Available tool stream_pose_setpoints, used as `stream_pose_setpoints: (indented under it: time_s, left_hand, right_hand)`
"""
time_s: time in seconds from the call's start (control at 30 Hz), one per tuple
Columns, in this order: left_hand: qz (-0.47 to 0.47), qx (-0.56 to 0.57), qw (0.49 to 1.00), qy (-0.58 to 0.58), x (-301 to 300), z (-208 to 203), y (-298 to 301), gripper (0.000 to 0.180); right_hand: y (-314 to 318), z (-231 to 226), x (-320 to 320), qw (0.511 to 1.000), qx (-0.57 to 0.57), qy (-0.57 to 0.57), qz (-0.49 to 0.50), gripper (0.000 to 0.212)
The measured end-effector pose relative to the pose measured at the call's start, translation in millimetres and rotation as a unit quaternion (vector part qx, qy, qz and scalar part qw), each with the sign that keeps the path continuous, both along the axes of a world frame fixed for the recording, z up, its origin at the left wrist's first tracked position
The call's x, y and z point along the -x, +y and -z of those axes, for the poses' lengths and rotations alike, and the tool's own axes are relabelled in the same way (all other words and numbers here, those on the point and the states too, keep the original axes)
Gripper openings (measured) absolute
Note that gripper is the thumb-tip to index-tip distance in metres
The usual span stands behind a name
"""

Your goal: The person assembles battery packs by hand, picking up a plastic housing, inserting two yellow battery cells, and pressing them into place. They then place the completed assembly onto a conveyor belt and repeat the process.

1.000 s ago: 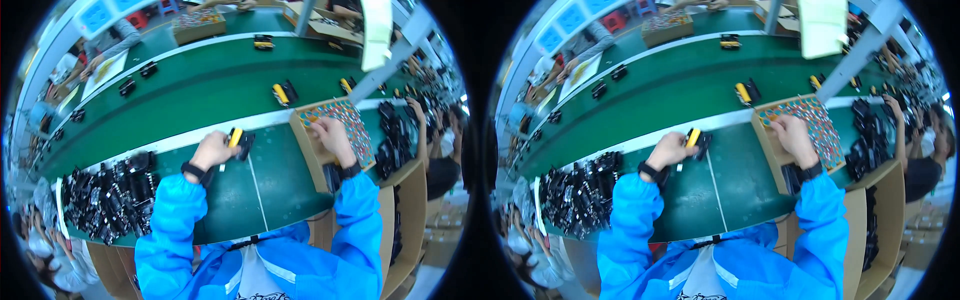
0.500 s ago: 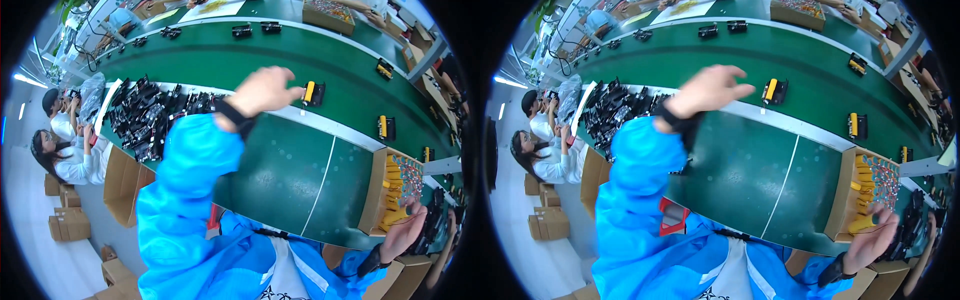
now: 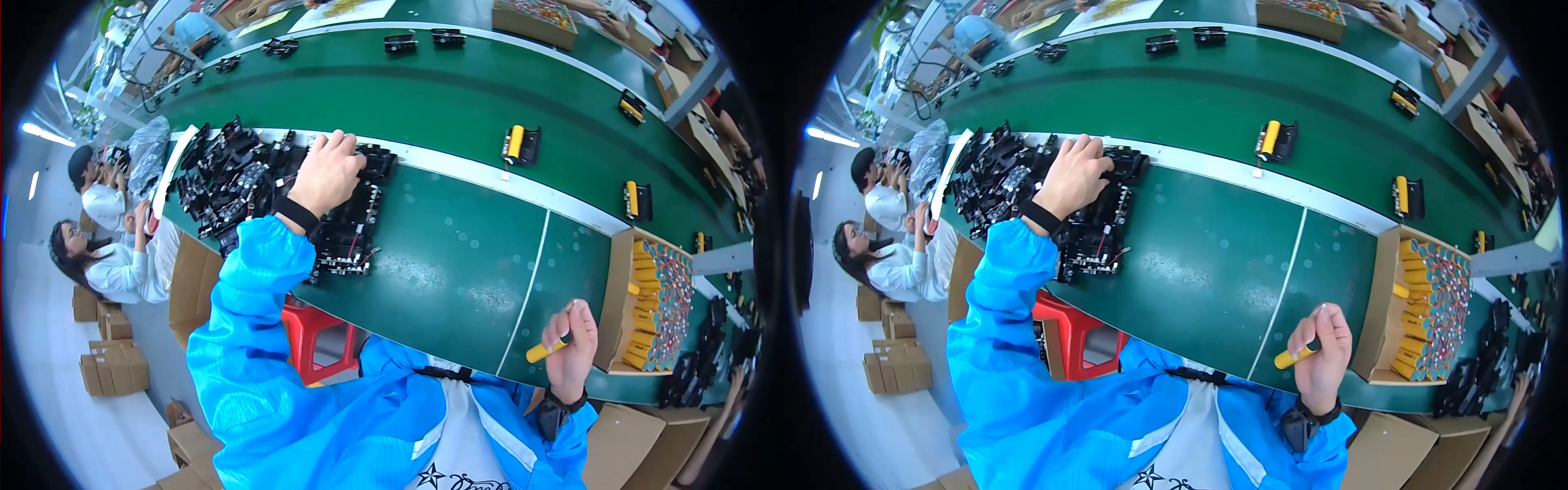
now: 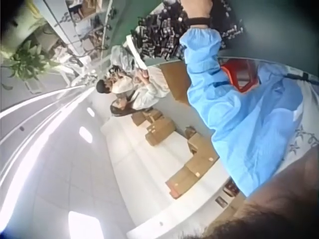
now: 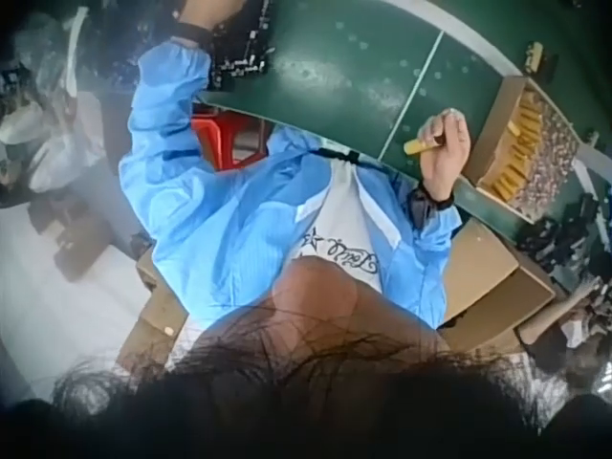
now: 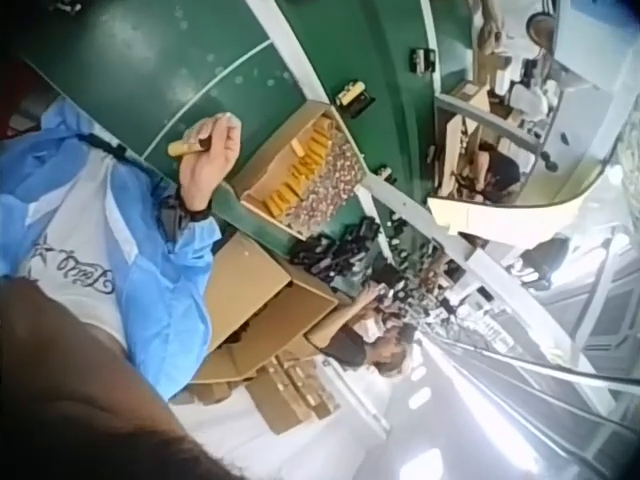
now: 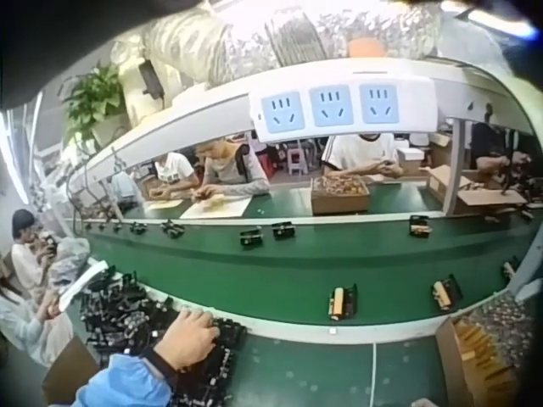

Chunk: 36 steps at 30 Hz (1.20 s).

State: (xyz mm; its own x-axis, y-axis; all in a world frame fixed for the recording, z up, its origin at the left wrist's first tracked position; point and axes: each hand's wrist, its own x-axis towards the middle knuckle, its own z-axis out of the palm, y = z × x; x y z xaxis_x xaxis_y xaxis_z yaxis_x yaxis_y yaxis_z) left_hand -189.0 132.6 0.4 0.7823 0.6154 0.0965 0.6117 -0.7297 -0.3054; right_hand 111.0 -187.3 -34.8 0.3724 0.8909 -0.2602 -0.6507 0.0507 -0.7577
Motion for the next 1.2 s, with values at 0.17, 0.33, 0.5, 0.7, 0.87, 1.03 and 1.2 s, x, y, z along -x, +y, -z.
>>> stream_pose_setpoints:
  time_s: [0.17,0.33,0.5,0.7,0.87,1.03,1.2]
  left_hand:
    - [0.052,0.017,0.998,-0.029,-13.1,-11.7,4.8,0.012]
    - [0.088,0.057,0.986,-0.127,-64.2,-41.3,-62.0,0.009]
    - [0.147,0.203,0.953,-0.167,-122.3,6.0,-173.6,0.008]
    - [0.2,0.259,0.924,-0.199,-147.3,49.6,-198.6,0.014]
    - [0.021,0.313,0.907,-0.282,-148.9,54.5,-188.0,0.037]
    - [-0.009,0.405,0.878,-0.254,-143.3,68.6,-187.4,0.055]
    - [0.023,0.46,0.86,-0.221,-135.9,69.1,-176.8,0.065]
  right_hand:
    - [-28.4,3.7,-3.7,0.998,0.027,0.029,0.056,0.011]
    - [-29.9,15.7,-2.4,0.993,0.064,-0.036,0.09,0.011]
    - [-14.4,24.6,5.5,0.993,0.062,-0.086,0.048,0.011]
    - [-11.5,26.2,10.0,0.992,0.067,-0.108,-0.011,0.013]
    - [-1.5,37.4,12.7,0.972,0.092,-0.213,-0.02,0.013]
    - [32.8,42.0,21.7,0.804,0.128,-0.58,0.006,0.01]
    - [44.1,48.6,27.9,0.813,0.2,-0.545,-0.036,0.008]
